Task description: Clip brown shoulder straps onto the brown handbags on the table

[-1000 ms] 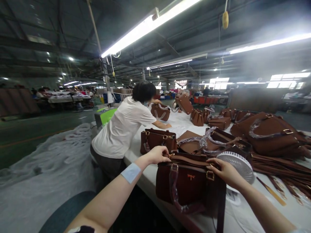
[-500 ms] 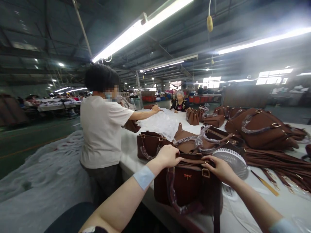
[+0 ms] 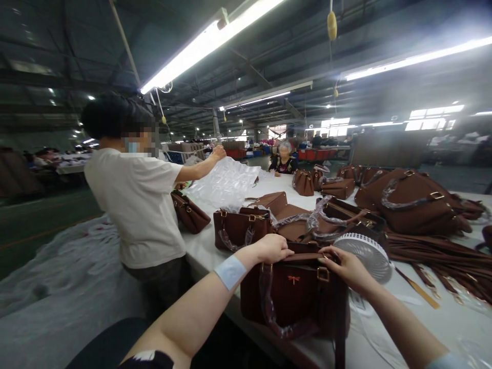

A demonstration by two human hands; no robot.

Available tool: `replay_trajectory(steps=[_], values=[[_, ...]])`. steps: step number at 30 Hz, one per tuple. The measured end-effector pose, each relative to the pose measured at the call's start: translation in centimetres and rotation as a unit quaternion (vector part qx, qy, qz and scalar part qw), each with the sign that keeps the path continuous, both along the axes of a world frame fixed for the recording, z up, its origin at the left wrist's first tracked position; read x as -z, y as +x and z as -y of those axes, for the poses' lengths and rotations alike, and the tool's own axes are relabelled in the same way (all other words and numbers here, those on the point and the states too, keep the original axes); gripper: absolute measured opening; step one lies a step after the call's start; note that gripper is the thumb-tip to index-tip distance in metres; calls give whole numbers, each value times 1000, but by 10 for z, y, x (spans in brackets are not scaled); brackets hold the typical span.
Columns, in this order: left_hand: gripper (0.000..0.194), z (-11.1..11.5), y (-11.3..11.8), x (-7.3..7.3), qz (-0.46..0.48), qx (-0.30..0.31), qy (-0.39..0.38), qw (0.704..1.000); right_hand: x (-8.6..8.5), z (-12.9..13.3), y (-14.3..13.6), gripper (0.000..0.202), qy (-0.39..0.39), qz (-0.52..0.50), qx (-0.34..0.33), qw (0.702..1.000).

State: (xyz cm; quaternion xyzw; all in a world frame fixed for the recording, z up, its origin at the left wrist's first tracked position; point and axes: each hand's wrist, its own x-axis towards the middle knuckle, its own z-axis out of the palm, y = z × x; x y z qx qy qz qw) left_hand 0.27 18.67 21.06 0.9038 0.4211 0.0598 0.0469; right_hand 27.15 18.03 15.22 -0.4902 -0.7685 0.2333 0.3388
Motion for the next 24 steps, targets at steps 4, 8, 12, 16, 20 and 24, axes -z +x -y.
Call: replay_trajectory(steps=[4, 8, 12, 16, 20, 24], values=[[38, -1, -1, 3, -9, -3, 5, 1000, 7, -5, 4, 38, -29, -36, -16, 999], [37, -2, -2, 6, -15, -3, 15, 1000, 11, -9, 6, 44, -59, -69, -27, 996], [37, -1, -4, 7, -12, 3, 21, 1000, 10, -9, 8, 47, -66, -75, -28, 995], [37, -1, -6, 8, -6, 3, 19, 1000, 9, -7, 11, 49, -76, -91, -40, 992], [35, -1, -6, 10, 0, -9, 23, 1000, 9, -6, 12, 51, -91, -104, -39, 990], [36, 3, -3, 12, -6, -21, 23, 1000, 11, -5, 12, 54, -101, -121, -37, 987]])
